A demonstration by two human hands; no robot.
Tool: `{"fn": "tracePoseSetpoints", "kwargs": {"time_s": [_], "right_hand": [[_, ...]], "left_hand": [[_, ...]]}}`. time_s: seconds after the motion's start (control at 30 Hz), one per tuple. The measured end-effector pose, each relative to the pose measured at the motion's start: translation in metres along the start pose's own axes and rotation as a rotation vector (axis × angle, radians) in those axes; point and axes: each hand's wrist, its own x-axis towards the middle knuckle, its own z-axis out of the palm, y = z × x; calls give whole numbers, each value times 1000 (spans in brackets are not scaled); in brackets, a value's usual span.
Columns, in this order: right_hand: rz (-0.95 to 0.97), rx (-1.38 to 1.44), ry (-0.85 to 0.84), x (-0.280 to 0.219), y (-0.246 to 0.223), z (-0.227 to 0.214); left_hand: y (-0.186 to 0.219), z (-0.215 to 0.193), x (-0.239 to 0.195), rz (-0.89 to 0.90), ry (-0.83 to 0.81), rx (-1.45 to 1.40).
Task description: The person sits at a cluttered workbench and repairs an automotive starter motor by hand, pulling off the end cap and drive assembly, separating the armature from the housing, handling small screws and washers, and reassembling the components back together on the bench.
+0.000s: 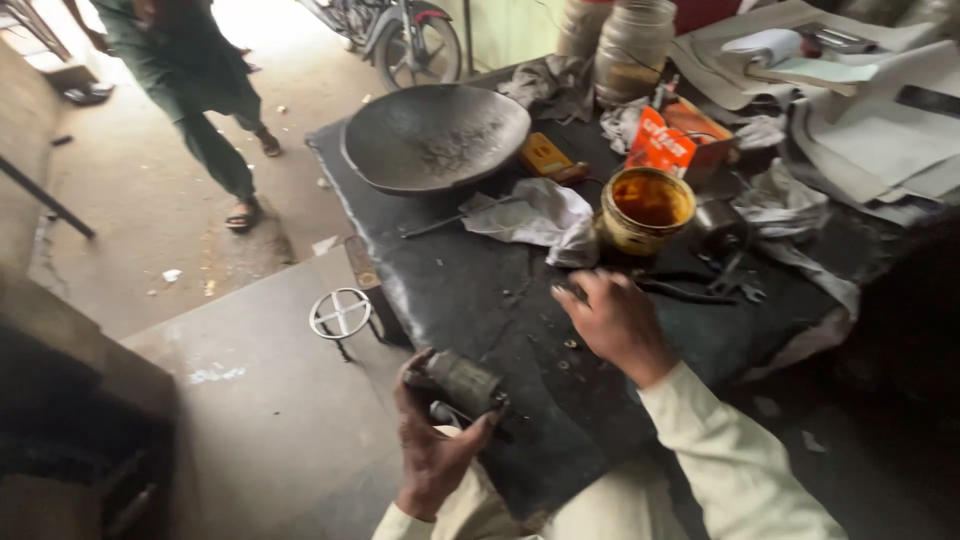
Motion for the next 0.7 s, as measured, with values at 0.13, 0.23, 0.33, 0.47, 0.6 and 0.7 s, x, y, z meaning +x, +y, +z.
{"fn": "tracePoseSetpoints", "kwargs": {"time_s": [0.13,0.23,0.33,0.47,0.6,0.7], "right_hand": [[-64,14,121,59,40,40],[61,-147,-61,98,61,75],[132,-186,-257,121,68,88],[162,24,33,115,50,56],[-224,94,21,94,58,52],[-467,-208,174,39,13,19]], "left_hand": [[3,7,8,-1,54,12],[3,8,10,101,90,209],[4,5,24,96,68,218],[-6,8,37,103,49,219],[-8,8,41,69,3,193],[-11,3,41,28,-15,112]]}}
